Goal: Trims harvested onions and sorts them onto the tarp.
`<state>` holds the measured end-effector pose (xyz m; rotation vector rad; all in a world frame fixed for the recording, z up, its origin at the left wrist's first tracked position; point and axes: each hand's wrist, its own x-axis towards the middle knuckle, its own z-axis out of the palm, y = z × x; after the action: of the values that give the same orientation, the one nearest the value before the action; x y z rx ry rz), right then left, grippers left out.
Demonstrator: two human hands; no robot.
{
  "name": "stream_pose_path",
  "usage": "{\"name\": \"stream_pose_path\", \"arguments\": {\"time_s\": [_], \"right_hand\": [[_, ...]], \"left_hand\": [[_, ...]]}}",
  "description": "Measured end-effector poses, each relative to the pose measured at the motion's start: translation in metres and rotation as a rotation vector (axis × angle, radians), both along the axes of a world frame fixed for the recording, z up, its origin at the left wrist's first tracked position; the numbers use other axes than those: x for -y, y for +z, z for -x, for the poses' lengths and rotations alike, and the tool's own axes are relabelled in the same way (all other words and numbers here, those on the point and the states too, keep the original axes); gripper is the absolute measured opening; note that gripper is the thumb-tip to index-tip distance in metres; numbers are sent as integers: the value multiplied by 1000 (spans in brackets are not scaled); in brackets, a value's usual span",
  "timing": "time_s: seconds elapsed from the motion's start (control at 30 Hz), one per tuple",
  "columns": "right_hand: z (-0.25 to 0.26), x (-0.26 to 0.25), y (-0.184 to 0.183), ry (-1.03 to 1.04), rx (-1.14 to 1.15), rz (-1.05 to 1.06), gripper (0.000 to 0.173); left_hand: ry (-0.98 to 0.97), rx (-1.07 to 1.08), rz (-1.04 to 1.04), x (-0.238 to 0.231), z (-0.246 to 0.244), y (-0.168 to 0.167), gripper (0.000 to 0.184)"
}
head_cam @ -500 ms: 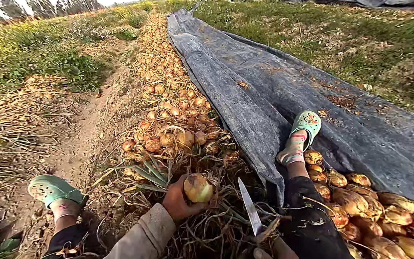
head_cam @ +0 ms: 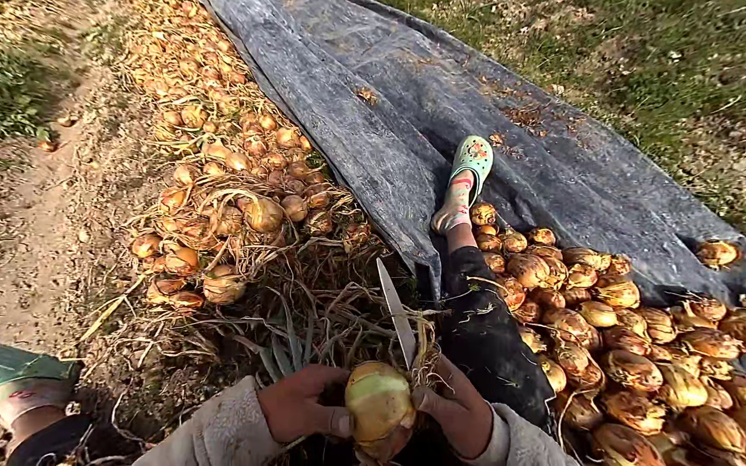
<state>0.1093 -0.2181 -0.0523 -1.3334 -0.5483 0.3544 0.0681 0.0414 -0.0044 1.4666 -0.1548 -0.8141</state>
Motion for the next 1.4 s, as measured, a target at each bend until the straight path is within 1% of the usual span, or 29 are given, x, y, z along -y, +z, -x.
{"name": "stream_pose_path", "arguments": {"time_s": [0.07, 0.13, 0.2, 0.27, 0.33, 0.37, 0.43, 0.47, 0.53, 0.57, 0.6, 0.67, 0.7, 0.73, 0.8, 0.83, 0.9, 0.93, 0.97, 1.03, 1.07, 1.13, 1.17, 1.2, 1.23, 1.27, 1.3, 1.33, 1.4], "right_hand": [[7, 1, -3, 69, -142, -4, 62], [16, 0, -6, 108, -276, -39, 56], [23, 1, -8, 129, -415, -73, 54], [24, 0, -6, 122, -565, -57, 46], [23, -3, -2, 103, -695, 3, 33], [22, -5, 0, 90, -731, 28, 31], [18, -10, 1, 60, -750, 71, 41], [16, -11, 1, 49, -754, 73, 46], [11, -15, 0, -2, -800, 86, 55], [8, -16, -4, -19, -841, 85, 57], [7, -16, -9, -9, -878, 59, 57], [8, -14, -24, 39, -925, -68, 57], [9, -14, -29, 52, -945, -103, 60], [9, -13, -32, 51, -952, -135, 62], [11, -14, -40, -8, -966, -145, 53], [14, -16, -42, -54, -1001, -88, 45], [22, -23, -42, -134, -1089, 63, 50], [22, -24, -42, -160, -1104, 94, 51], [22, -24, -38, -215, -1078, 103, 49], [16, -22, -26, -388, -913, 95, 38], [9, -20, -18, -471, -783, 75, 31], [-12, -9, -1, -579, -465, 26, 23], [-25, 1, 4, -588, -300, 12, 25], [-40, 14, 7, -587, -159, 6, 28], [-54, 27, 14, -581, -67, -1, 33], [-69, 34, 29, -589, -62, 1, 38], [-79, 41, 51, -548, -99, 16, 42], [-89, 45, 74, -489, -146, 68, 42], [-102, 29, 128, -333, -200, 253, 26]], "left_hand": [[-101, -53, -123, -4, -2, 6, 69], [-147, -61, -214, -5, -2, 9, 66], [-133, -5, -304, -5, 0, 10, 66], [-72, 138, -457, 1, 6, 12, 69], [13, 367, -655, 9, 14, 13, 69], [64, 511, -763, 14, 18, 12, 68], [222, 862, -977, 20, 21, 5, 65], [336, 987, -1048, 21, 17, -3, 64], [574, 1026, -1062, 25, 7, -11, 58], [655, 1042, -1048, 29, 1, -13, 53], [689, 1093, -1044, 34, -5, -14, 46], [625, 1215, -1047, 49, -13, -18, 30], [531, 1229, -1044, 58, -12, -22, 28], [412, 1205, -1040, 67, -7, -27, 33], [180, 1048, -1003, 86, 10, -37, 45], [116, 973, -991, 95, 19, -45, 44], [75, 830, -989, 110, 35, -58, 36], [63, 770, -988, 113, 35, -58, 33], [40, 727, -985, 114, 31, -55, 31], [-35, 682, -935, 113, 9, -40, 28], [-43, 757, -915, 114, -5, -33, 26], [57, 1077, -875, 121, -39, -25, 19], [131, 1204, -856, 128, -57, -19, 17], [218, 1270, -862, 134, -75, -10, 15], [264, 1165, -905, 136, -92, 2, 18], [238, 823, -924, 127, -109, 21, 27], [303, 494, -878, 106, -128, 30, 34], [502, 286, -770, 80, -140, 21, 38], [1063, 58, -495, 26, -144, -20, 44]]}}
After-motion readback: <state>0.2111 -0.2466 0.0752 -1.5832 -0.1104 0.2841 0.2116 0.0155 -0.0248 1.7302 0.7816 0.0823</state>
